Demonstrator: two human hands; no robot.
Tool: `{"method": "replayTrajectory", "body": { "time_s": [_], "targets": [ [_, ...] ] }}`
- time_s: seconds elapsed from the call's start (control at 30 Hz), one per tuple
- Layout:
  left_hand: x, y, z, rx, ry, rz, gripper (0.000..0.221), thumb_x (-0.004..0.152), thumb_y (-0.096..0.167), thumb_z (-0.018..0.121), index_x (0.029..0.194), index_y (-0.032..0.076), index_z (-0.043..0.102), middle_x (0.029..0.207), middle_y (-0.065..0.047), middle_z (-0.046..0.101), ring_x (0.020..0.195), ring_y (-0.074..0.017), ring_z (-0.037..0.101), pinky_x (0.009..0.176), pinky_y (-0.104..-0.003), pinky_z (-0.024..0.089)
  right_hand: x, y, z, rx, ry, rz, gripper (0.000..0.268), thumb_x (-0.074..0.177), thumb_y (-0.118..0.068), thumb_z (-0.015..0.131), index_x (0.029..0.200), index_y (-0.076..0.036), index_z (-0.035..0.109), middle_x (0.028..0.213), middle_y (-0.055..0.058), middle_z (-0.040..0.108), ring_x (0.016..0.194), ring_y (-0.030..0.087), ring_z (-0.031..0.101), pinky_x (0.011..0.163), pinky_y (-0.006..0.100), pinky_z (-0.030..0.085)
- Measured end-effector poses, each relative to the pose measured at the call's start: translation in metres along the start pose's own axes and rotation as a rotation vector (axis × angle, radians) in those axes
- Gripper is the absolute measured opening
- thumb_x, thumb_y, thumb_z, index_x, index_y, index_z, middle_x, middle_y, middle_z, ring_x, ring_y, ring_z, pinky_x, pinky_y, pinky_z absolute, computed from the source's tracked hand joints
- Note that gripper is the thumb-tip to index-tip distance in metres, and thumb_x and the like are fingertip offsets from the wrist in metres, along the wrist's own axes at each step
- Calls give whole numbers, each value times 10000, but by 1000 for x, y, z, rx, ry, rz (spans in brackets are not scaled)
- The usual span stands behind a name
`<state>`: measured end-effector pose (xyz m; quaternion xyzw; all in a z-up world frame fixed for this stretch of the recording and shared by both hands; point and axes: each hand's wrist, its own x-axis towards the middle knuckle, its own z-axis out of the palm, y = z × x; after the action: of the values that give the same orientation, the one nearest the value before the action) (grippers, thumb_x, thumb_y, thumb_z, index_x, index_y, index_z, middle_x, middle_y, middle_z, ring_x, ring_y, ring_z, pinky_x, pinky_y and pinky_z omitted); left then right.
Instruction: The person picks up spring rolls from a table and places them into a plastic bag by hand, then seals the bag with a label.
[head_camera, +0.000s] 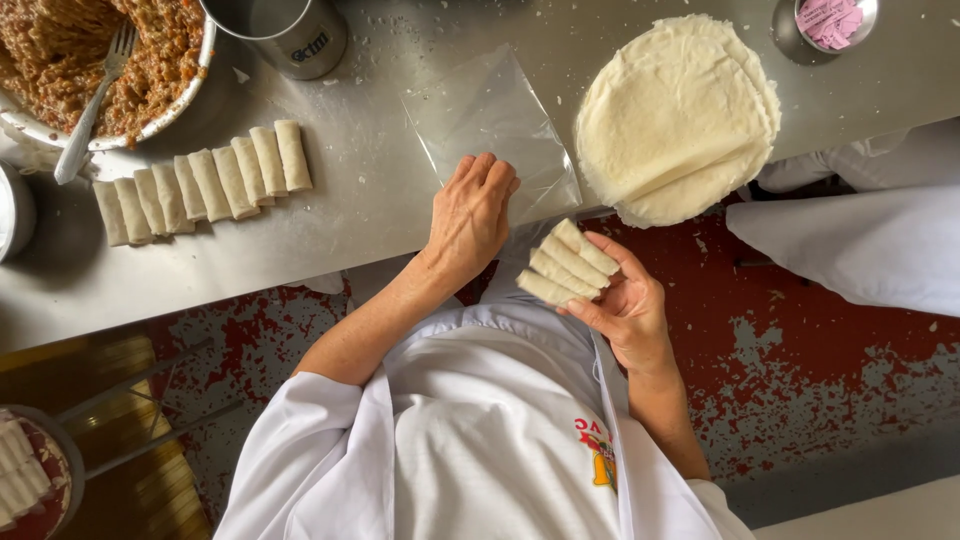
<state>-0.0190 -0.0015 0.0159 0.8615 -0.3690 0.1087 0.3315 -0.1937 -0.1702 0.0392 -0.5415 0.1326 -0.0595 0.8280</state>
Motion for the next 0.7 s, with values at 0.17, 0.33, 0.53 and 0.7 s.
{"method": "replayTrajectory", "body": {
  "time_s": [0.17,0.33,0.53,0.7],
  "targets": [
    [0,-5,4,-104,-6,-36,206,1065,187,506,886,87,519,751,-48,444,726,-315,582,594,-363,512,7,12,-3,14,-38,9,812,731,170,750,1469,83,423,1287,309,632,1012,406,723,714,511,694],
    [-4,-12,15,-140,6,-40,211,1059,192,522,876,86,524,745,-52,448,720,-320,578,588,-372,506,18,9,-2,13,-18,-12,762,802,127,717,1493,55,405,1310,262,634,1025,358,728,729,450,703],
    [-3,-15,21,-174,-18,-71,226,1069,214,502,887,80,513,753,-73,446,742,-348,579,608,-402,502,22,17,-1,78,-59,70,787,736,176,740,1458,97,436,1205,338,662,973,419,726,700,488,693],
    [-3,-10,14,-177,-49,-62,231,1074,222,495,893,81,513,758,-66,459,755,-344,594,611,-399,511,28,14,-8,67,19,23,738,807,130,717,1479,70,417,1243,303,650,1004,392,724,731,450,696]
  ]
}}
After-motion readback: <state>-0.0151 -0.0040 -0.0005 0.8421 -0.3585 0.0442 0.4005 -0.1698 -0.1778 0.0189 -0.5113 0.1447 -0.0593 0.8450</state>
